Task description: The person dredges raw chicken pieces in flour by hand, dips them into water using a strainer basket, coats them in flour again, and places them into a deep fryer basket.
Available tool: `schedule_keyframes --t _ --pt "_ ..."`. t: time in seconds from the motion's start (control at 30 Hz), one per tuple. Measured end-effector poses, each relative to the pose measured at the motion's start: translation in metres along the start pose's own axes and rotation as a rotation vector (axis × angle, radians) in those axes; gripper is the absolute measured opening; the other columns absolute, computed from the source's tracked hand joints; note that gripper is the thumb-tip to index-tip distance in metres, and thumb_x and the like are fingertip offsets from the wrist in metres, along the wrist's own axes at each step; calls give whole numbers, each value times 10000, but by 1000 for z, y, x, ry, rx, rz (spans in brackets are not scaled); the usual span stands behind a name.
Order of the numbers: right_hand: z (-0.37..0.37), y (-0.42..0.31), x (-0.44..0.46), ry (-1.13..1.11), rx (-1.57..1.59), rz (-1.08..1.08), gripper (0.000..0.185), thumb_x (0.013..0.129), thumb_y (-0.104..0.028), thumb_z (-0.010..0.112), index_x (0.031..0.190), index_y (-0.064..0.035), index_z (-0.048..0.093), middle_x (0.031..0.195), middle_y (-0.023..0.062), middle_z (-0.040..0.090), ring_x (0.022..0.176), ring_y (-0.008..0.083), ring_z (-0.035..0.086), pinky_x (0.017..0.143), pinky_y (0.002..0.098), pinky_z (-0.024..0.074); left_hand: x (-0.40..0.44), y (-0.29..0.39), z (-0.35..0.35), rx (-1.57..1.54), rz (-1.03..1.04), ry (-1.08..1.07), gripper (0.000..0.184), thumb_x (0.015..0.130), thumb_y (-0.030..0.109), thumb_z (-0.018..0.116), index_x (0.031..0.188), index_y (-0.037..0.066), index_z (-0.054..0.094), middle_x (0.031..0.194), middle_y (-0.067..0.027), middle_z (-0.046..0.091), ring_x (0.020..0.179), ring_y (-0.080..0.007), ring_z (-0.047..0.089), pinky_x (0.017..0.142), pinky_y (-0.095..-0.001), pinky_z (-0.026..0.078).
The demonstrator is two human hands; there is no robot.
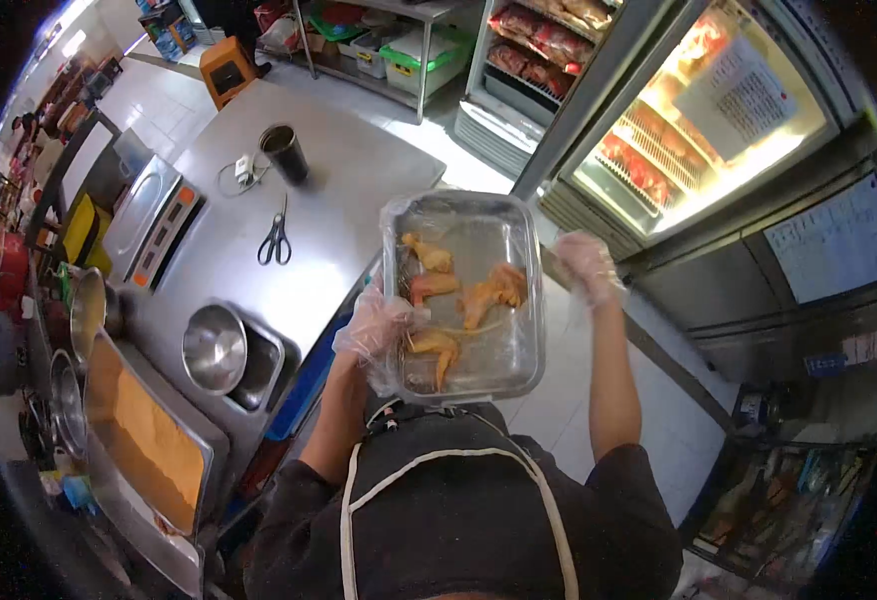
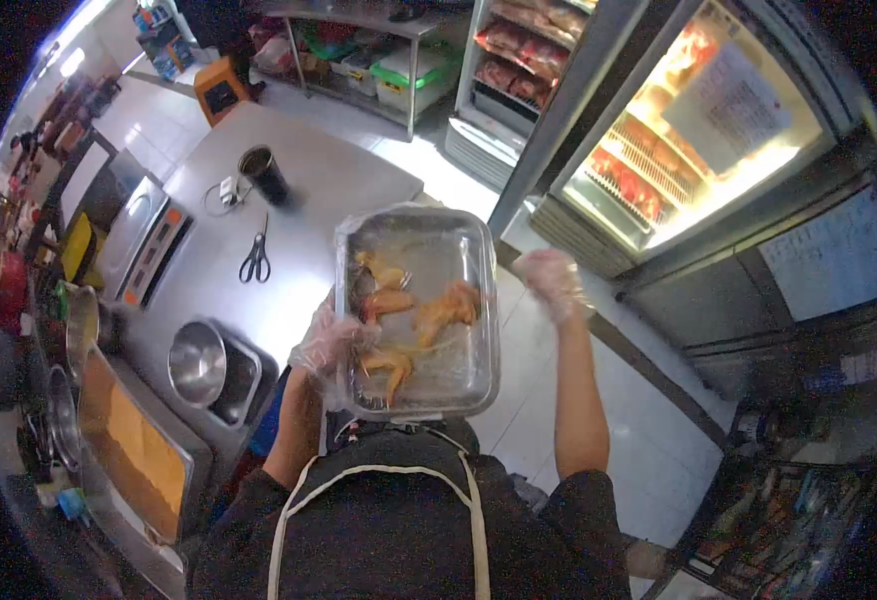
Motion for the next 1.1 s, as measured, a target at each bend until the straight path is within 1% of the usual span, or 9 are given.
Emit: schedule_keyframes --t 0.07,0.1,0.13,0.3,0.43,0.67,0.8,0.83,1.1 --pt "-39 -51 49 14 477 -456 102 786 -80 651 868 -88 589 768 10 589 681 101 573 561 233 495 29 28 -1 120 25 -26 674 685 -8 665 1292 71 380 1025 -93 584 846 -165 580 703 -308 523" --pt "-44 -132 13 228 23 -548 236 778 -45 673 991 -58 573 848 40 632 786 109 589 672 243 499 38 45 7 55 -22 -73 684 685 -3 665 1302 68 377 1053 -84 582 885 -168 568 737 -319 514" --pt "-18 -159 23 37 514 -451 186 787 -56 653 957 -60 579 922 64 608 842 143 584 711 258 506 51 54 16 -10 -78 -125 694 686 1 665 1312 66 374 1080 -75 581 925 -171 556 772 -330 504" --pt "54 -254 84 -359 253 -1069 132 802 -155 638 901 -68 625 1042 68 586 923 170 568 788 324 496 143 84 36 79 -21 -253 688 697 -3 631 1330 66 369 1093 -59 571 896 -147 548 755 -283 479" --pt "72 -230 226 -437 -61 -546 279 819 -189 593 1066 -60 581 994 69 631 884 154 580 745 276 490 217 87 30 71 43 -318 722 671 40 620 1347 61 368 1109 -48 563 872 -135 541 726 -258 470" --pt "93 -126 419 -881 -284 -404 279 860 -219 553 1074 -48 605 980 60 624 884 106 570 757 280 483 314 136 26 -107 141 -109 769 647 172 651 1347 48 358 1122 -90 574 972 -190 570 846 -306 490" --pt "70 -135 449 -967 824 -144 462 896 -339 507 1264 -64 461 1234 92 500 1060 218 535 894 368 457 360 118 -22 -240 88 31 675 740 135 622 1337 19 329 971 -132 614 732 -193 627 650 -316 551" --pt "69 -108 466 -594 897 41 459 909 -329 487 1274 -58 429 1272 109 448 1044 210 521 857 333 480 375 107 -32 -414 19 144 609 774 109 631 1311 34 354 877 -127 617 640 -188 620 553 -304 547" --pt "19 -174 420 -365 1328 134 540 919 -477 410 1203 -24 486 1082 142 583 899 219 603 769 371 523 551 160 -24 -400 258 298 504 727 122 706 1147 41 440 793 -50 590 649 -150 582 570 -278 521"
Point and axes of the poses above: each hand's wrist, its own x-axis towards the middle knuckle, its own z-axis out of the palm, y = z × x, the point moved 9 cm from there along x, towards the middle knuckle
